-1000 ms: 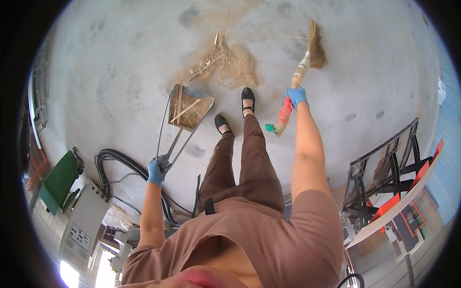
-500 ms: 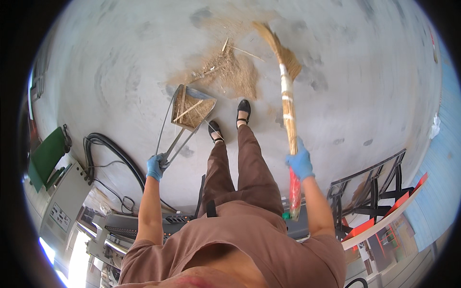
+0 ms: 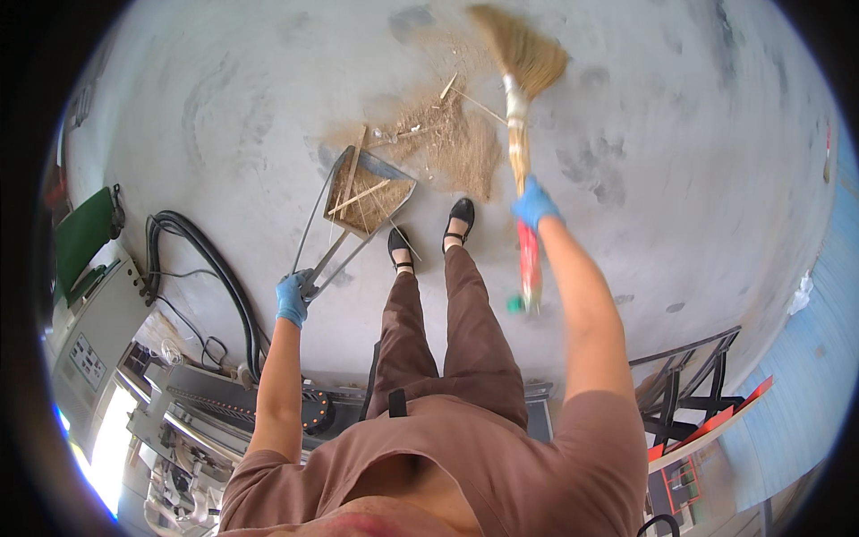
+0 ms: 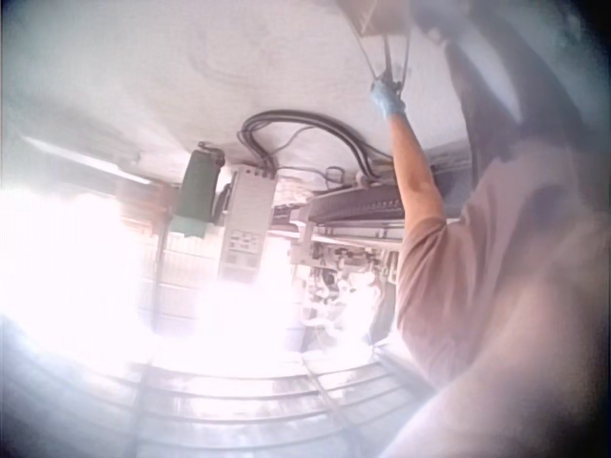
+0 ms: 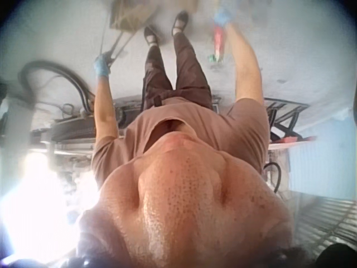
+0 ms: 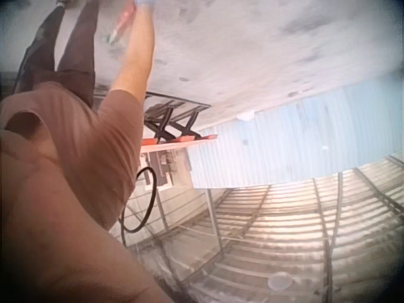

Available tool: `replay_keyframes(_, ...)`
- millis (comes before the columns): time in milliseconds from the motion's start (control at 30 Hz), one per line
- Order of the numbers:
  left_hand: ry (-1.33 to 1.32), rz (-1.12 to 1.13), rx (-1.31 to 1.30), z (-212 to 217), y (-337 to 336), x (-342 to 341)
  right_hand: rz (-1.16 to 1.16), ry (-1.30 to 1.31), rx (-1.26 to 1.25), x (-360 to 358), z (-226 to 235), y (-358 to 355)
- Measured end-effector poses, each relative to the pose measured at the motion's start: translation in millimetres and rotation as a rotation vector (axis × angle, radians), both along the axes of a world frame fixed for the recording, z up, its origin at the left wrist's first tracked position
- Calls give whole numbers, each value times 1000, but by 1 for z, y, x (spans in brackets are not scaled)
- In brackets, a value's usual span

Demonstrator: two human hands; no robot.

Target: The person sweeps sawdust and debris on a concrete floor using a broom and dustpan. They gather the debris into piles and sweep it into the dustpan, then walk to a larger pile to add the collected debris.

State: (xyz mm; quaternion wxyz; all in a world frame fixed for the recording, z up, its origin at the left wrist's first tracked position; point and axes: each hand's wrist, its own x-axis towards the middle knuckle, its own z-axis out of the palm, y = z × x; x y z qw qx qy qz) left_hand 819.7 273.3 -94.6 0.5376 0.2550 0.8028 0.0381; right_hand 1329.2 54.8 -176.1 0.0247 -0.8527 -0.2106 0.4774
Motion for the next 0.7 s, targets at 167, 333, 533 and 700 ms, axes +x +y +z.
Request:
replay_keyframes(167, 92, 35, 68, -11, 12, 7, -245, 359, 55, -43, 96, -60)
replay_keyframes(333, 120, 53, 59, -15, 7, 0, -76, 108, -65, -53, 138, -56)
replay_keyframes(533, 79, 72, 99, -11, 9, -1, 35, -82, 84, 15, 40, 68)
replay_keyframes(700, 57, 59, 84, -3, 8, -1, 138, 35, 43, 17, -61, 179)
